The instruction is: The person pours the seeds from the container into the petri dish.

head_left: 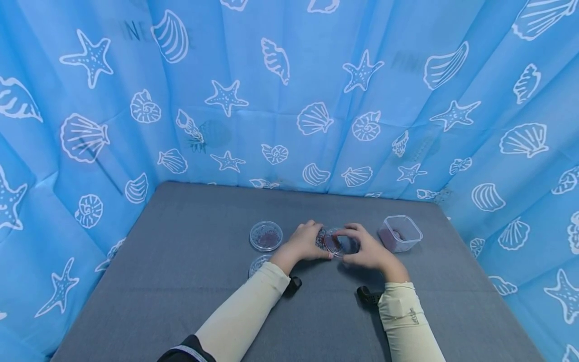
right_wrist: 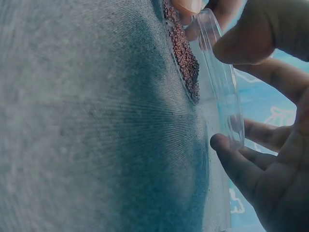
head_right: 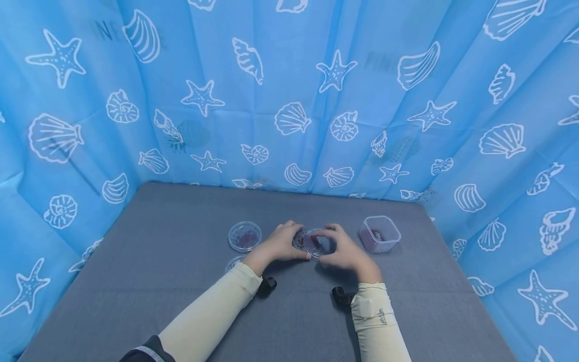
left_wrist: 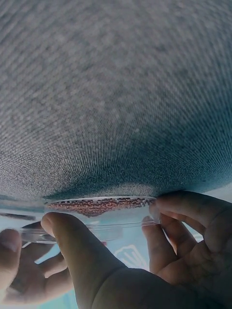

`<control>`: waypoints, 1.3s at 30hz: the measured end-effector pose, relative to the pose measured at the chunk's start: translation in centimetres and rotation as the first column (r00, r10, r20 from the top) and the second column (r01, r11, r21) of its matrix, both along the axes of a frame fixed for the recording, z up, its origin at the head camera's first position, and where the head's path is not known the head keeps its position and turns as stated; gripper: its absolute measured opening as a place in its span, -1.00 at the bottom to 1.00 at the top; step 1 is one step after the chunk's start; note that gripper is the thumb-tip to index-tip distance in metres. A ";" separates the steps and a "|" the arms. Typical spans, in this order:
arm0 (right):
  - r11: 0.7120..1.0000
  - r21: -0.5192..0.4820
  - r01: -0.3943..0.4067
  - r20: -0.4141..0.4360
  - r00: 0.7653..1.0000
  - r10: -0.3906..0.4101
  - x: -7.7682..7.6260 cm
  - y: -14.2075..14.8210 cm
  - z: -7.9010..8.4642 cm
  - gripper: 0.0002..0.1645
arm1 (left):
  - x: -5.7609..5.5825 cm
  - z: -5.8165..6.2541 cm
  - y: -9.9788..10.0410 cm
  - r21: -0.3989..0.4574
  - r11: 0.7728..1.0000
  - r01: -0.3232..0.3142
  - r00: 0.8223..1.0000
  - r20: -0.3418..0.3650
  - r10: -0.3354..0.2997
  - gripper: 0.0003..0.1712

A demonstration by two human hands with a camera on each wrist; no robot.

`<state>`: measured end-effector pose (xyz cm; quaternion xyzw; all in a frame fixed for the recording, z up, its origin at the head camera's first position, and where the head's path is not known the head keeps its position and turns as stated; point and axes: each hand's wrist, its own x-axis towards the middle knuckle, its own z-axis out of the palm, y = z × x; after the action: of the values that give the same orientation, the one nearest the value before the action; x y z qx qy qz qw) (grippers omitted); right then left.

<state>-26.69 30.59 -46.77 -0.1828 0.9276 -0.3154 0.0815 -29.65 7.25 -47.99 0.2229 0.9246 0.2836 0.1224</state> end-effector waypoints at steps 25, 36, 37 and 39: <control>0.998 0.047 0.042 0.002 0.999 -0.042 0.3 -0.9 0.5 -0.25 | -0.1 0.0 -0.1 0.013 1.000 0.008 1.000 0.005 -0.008 0.09; 0.999 0.015 0.042 -0.065 0.997 -0.041 0.2 -1.3 0.3 -0.37 | -0.1 0.1 -0.4 0.016 0.999 0.042 0.999 -0.010 -0.042 0.08; 0.999 0.014 0.046 -0.065 0.997 -0.045 0.1 -1.3 0.3 -0.38 | -0.1 0.1 -0.4 0.022 0.999 0.043 0.999 -0.009 -0.043 0.08; 0.999 0.017 0.047 -0.074 0.996 -0.045 0.1 -1.3 0.3 -0.39 | -0.1 0.1 -0.5 0.035 0.998 0.045 0.999 -0.007 -0.045 0.08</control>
<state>-26.59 29.28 -46.50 -0.1722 0.9369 -0.3014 0.0419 -29.79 6.79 -47.94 0.2467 0.9146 0.2963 0.1218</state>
